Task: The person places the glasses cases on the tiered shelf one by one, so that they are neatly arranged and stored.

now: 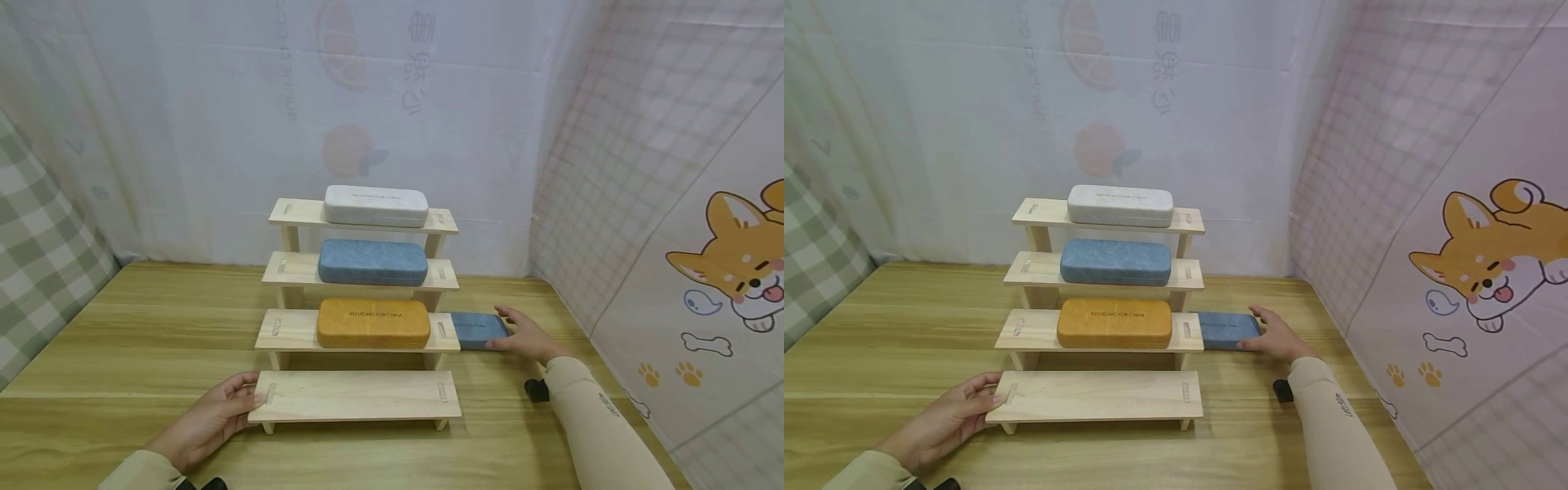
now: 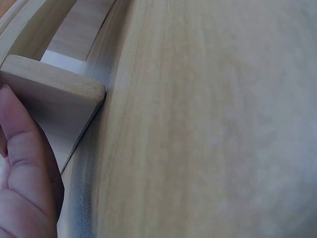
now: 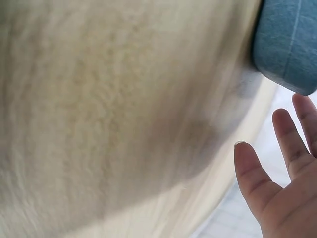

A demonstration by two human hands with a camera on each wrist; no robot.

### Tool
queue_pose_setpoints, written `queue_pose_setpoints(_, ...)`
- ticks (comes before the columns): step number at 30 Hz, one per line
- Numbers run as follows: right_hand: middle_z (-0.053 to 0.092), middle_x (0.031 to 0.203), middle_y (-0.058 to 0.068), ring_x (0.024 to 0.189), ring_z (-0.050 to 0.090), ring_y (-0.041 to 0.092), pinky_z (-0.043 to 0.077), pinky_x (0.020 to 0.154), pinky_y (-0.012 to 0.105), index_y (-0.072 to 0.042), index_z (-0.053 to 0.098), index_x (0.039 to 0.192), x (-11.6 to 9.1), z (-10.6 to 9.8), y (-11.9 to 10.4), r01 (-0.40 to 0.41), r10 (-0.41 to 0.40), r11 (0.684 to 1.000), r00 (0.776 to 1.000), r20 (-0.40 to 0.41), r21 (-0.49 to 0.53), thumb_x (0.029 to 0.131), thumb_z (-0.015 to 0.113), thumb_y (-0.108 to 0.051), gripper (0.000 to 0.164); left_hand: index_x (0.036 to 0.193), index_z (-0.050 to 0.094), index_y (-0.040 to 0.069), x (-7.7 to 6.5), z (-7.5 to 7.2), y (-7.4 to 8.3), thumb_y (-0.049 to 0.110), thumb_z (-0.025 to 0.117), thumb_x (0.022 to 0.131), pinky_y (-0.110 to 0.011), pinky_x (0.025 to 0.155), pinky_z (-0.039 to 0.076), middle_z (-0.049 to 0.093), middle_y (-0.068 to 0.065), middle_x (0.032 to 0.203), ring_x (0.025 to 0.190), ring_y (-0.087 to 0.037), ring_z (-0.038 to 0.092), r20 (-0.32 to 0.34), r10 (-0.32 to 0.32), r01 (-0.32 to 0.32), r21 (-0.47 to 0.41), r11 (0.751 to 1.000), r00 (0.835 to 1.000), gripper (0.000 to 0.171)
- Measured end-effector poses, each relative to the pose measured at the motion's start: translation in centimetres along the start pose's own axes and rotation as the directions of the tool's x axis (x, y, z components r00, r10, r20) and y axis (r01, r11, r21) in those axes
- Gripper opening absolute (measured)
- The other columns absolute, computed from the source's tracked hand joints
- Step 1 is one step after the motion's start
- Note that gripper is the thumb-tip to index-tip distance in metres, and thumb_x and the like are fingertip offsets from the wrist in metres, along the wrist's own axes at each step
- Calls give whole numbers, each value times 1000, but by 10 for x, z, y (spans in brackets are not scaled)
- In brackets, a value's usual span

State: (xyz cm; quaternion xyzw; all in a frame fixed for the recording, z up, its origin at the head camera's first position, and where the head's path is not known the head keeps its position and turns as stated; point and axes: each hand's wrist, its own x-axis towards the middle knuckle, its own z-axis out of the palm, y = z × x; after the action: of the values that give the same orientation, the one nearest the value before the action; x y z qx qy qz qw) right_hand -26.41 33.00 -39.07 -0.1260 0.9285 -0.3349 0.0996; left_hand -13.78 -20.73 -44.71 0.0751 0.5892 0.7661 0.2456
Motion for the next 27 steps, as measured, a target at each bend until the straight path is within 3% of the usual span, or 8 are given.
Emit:
queue_pose_setpoints(12, 23, 148, 35, 132, 27, 53, 33, 103, 63, 8, 20, 149, 4, 5, 8, -57, 56, 998, 998, 22, 42, 78, 79, -22, 97, 140, 22, -10, 0, 0, 0, 8, 50, 100, -30, 87, 52, 58, -1, 113, 102, -12, 60, 5, 0, 0, -7, 1000, 1000, 52)
queue_pose_setpoints(27, 30, 142, 38, 124, 37, 49, 33, 102, 59, 10, 22, 147, 10, 7, 8, -86, 86, 996, 996, 20, 9, 74, 82, -15, 97, 142, 16, -13, 1, 1, -1, 9, 52, 99, -30, 86, 52, 57, -2, 113, 101, -12, 60, -19, -5, 5, 2, 1000, 1000, 60)
